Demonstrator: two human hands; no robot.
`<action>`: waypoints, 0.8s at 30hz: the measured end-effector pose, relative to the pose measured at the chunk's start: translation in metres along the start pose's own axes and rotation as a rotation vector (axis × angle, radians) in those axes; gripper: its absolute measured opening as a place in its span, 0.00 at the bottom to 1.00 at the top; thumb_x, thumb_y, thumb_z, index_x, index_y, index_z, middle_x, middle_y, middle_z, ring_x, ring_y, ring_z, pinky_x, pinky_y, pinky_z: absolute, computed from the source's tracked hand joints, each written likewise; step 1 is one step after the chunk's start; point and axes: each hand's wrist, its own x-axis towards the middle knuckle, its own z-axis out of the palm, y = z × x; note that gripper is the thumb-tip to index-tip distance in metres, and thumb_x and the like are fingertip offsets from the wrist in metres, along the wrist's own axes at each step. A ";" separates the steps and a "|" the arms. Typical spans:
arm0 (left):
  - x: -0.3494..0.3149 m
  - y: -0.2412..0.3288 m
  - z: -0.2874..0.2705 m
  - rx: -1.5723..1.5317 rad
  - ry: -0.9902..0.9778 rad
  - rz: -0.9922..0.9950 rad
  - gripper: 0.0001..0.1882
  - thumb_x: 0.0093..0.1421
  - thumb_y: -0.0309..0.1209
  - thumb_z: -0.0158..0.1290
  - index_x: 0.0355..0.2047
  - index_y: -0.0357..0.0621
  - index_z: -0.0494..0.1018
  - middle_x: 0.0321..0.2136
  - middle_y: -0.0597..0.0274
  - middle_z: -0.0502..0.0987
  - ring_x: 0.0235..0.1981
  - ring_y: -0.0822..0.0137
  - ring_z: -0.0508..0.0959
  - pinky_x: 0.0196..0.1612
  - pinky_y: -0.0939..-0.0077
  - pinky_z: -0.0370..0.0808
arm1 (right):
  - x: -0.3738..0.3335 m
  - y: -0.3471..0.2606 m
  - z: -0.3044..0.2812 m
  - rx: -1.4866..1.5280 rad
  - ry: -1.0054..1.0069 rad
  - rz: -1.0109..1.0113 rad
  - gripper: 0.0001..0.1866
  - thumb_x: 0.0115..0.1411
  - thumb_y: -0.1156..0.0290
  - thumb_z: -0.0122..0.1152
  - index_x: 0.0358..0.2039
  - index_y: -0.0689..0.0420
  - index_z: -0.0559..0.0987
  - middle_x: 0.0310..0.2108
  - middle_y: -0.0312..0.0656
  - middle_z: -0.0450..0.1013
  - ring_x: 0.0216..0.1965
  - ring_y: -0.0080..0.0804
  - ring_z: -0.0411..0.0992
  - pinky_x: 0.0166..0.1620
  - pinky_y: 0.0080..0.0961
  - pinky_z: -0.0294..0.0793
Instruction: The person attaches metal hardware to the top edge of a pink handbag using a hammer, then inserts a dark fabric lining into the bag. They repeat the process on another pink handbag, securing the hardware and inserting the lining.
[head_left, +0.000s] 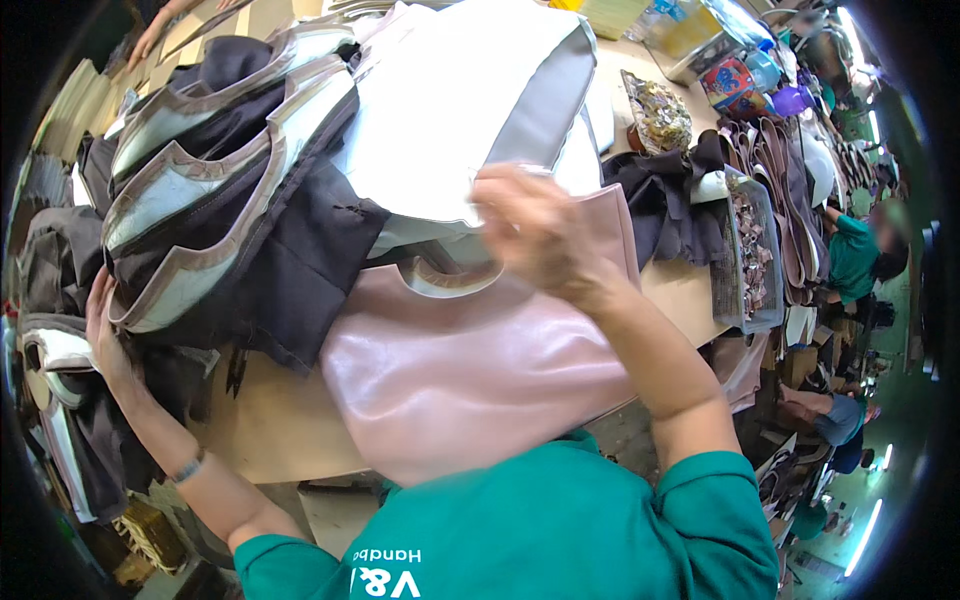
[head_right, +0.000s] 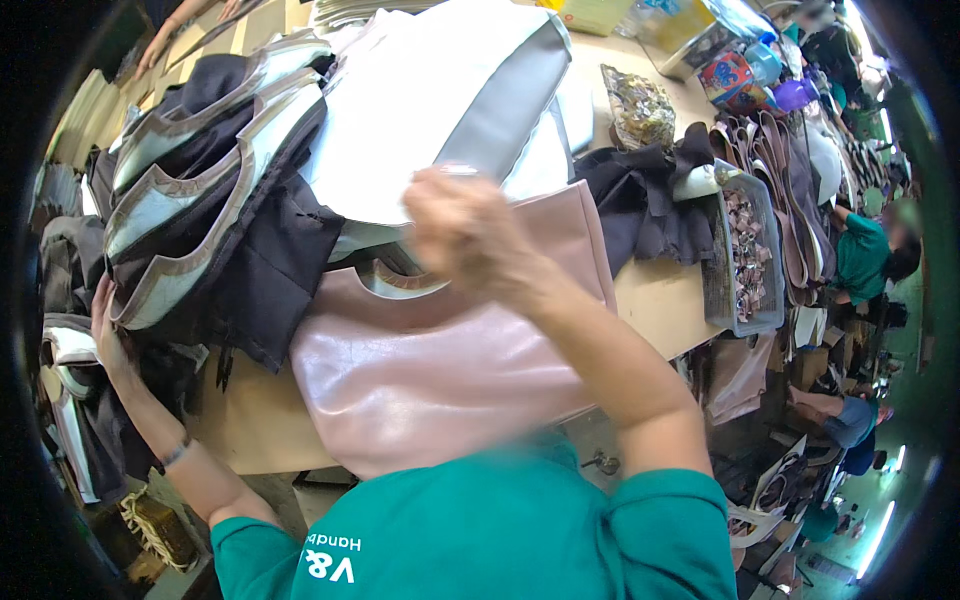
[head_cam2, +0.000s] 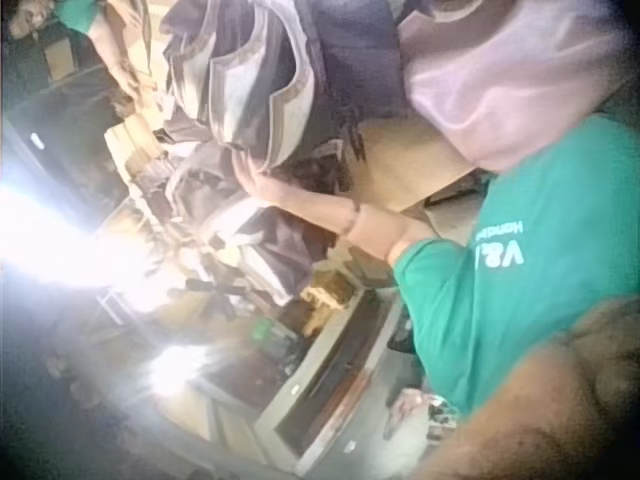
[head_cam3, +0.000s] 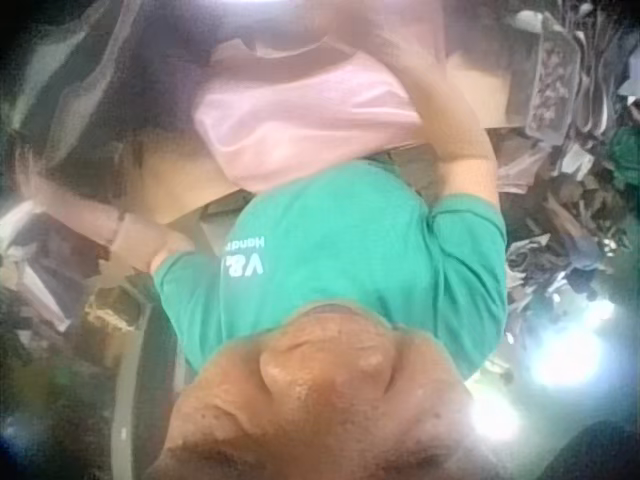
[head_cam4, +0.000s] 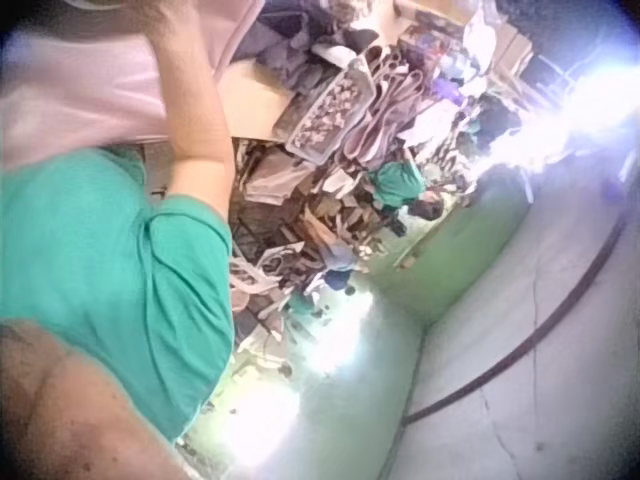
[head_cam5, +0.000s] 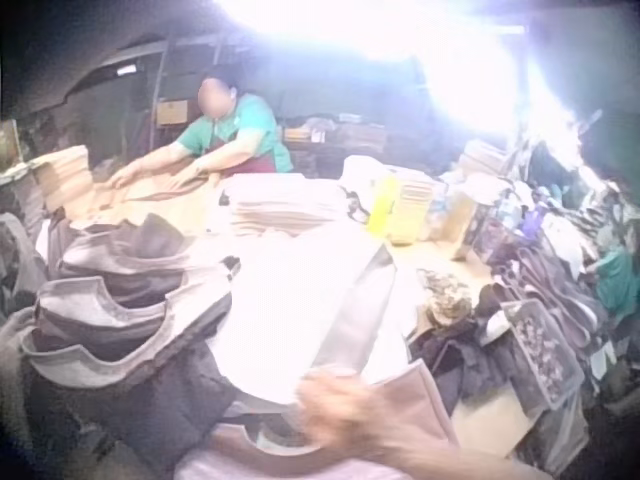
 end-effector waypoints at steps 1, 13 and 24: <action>-0.019 0.008 0.028 0.143 0.127 0.179 0.17 0.59 0.25 0.41 0.48 0.32 0.62 0.45 0.54 0.68 0.45 0.68 0.68 0.49 0.78 0.63 | -0.024 0.015 -0.018 -0.143 0.016 0.118 0.09 0.43 0.80 0.55 0.28 0.59 0.72 0.30 0.42 0.70 0.33 0.38 0.70 0.38 0.32 0.69; -0.193 0.036 0.291 0.850 -0.952 0.754 0.16 0.45 0.31 0.56 0.34 0.43 0.69 0.32 0.60 0.72 0.35 0.60 0.72 0.46 0.64 0.63 | -0.114 0.039 -0.051 -0.506 -0.379 0.101 0.05 0.43 0.74 0.53 0.24 0.53 0.73 0.25 0.36 0.68 0.30 0.30 0.69 0.39 0.29 0.59; -0.223 0.063 0.381 0.747 -0.923 0.839 0.04 0.48 0.29 0.52 0.25 0.47 0.69 0.21 0.63 0.68 0.23 0.62 0.69 0.32 0.66 0.61 | -0.159 0.087 -0.158 -0.358 -0.050 0.175 0.12 0.40 0.76 0.56 0.30 0.58 0.71 0.37 0.42 0.69 0.43 0.39 0.66 0.48 0.34 0.62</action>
